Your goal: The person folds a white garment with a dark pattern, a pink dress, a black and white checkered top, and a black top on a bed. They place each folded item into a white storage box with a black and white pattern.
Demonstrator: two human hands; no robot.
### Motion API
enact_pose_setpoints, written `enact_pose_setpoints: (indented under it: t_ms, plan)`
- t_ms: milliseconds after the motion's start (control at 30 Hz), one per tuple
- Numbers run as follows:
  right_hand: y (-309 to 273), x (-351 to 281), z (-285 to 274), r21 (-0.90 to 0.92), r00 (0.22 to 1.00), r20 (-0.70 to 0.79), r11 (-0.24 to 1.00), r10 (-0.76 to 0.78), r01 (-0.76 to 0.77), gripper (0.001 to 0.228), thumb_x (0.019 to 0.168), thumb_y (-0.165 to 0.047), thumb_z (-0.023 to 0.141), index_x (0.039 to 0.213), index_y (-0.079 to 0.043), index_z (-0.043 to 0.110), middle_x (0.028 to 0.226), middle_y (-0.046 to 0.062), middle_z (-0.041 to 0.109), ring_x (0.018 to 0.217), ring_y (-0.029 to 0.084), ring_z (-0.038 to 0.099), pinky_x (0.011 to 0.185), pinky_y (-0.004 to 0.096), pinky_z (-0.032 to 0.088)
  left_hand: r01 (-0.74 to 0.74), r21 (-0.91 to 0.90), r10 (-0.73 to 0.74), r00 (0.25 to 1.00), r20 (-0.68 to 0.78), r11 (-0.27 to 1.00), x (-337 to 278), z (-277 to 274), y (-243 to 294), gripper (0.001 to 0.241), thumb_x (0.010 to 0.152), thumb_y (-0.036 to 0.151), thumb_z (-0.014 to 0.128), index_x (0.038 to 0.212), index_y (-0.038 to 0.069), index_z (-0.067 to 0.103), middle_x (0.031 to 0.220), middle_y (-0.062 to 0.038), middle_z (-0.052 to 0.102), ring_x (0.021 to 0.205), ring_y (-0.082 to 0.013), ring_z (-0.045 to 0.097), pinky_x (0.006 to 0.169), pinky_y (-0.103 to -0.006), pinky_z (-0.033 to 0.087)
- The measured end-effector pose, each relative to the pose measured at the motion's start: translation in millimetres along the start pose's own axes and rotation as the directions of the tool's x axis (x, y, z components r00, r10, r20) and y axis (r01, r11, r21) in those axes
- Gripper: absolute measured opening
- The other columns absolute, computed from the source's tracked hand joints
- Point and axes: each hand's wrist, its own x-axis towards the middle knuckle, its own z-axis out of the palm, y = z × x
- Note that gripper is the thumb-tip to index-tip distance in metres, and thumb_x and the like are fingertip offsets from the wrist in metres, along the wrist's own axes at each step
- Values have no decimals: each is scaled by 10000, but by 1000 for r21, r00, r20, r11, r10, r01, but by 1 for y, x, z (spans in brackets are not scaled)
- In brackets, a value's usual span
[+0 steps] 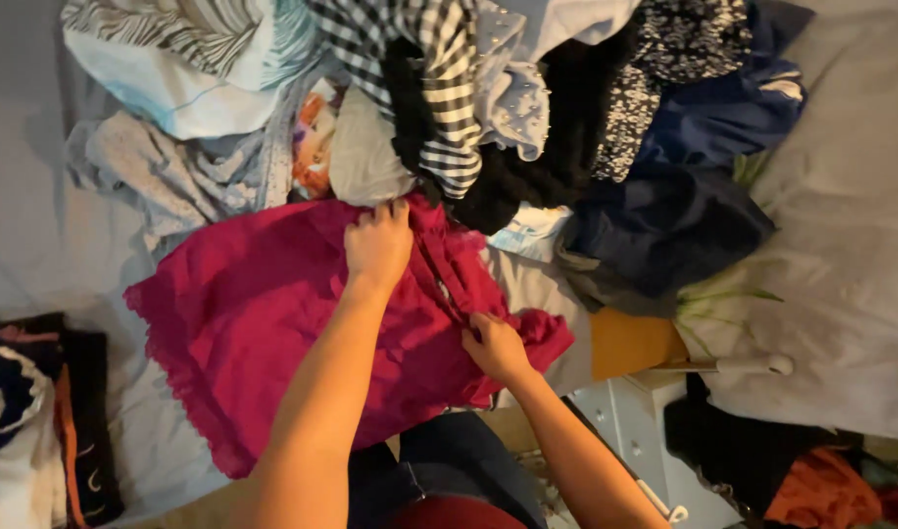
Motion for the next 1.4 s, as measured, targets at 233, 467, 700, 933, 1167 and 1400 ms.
enact_pose_setpoints:
  t_ms: [233,467,700,933,1167,1400]
  plan:
    - [21,-46,-6,17,998,11,998,67,-67,205,842,-244,673,891,-53,617,886,185,662,832,419,662,701,517,515,-135,-352,98,988,-120,926,1,-25,24,93,949,153,630,1000,104,690,997,-99,697,908,-324,686,720,-490,576]
    - [9,-49,-8,98,996,-89,995,-23,32,176,780,-109,677,796,-39,517,849,153,558,826,381,587,738,467,451,-780,-216,798,513,316,587,-28,25,50,200,921,245,583,883,274,777,942,46,737,1077,-212,632,939,-449,441]
    - [36,-59,1,97,982,-165,989,-96,113,159,734,-57,664,775,-41,511,816,159,564,803,401,592,738,479,463,-760,272,416,575,705,590,13,29,17,318,1011,404,542,1169,279,789,1227,97,723,1270,-177,556,1039,-441,316]
    - [46,-68,5,113,988,-141,993,58,-42,135,744,-72,664,835,-25,577,863,186,620,828,436,635,690,507,506,-585,186,270,603,751,789,60,-76,0,728,732,764,688,1243,257,798,1383,52,717,1307,-170,613,1099,-399,337]
    - [39,-65,8,88,975,-196,992,107,-91,179,745,-91,688,878,-32,584,916,184,629,865,434,639,716,504,516,-379,262,49,643,764,887,23,198,-28,568,1026,618,328,1331,287,674,1527,-41,492,1446,-225,391,1186,-508,185]
    - [-24,-18,-14,-176,946,-323,984,-24,-35,274,742,-206,735,1006,-138,703,1050,118,615,1009,371,580,842,490,447,-556,103,166,411,896,825,4,18,11,333,967,331,647,1279,218,666,1402,-8,613,1314,-223,556,1086,-459,346]
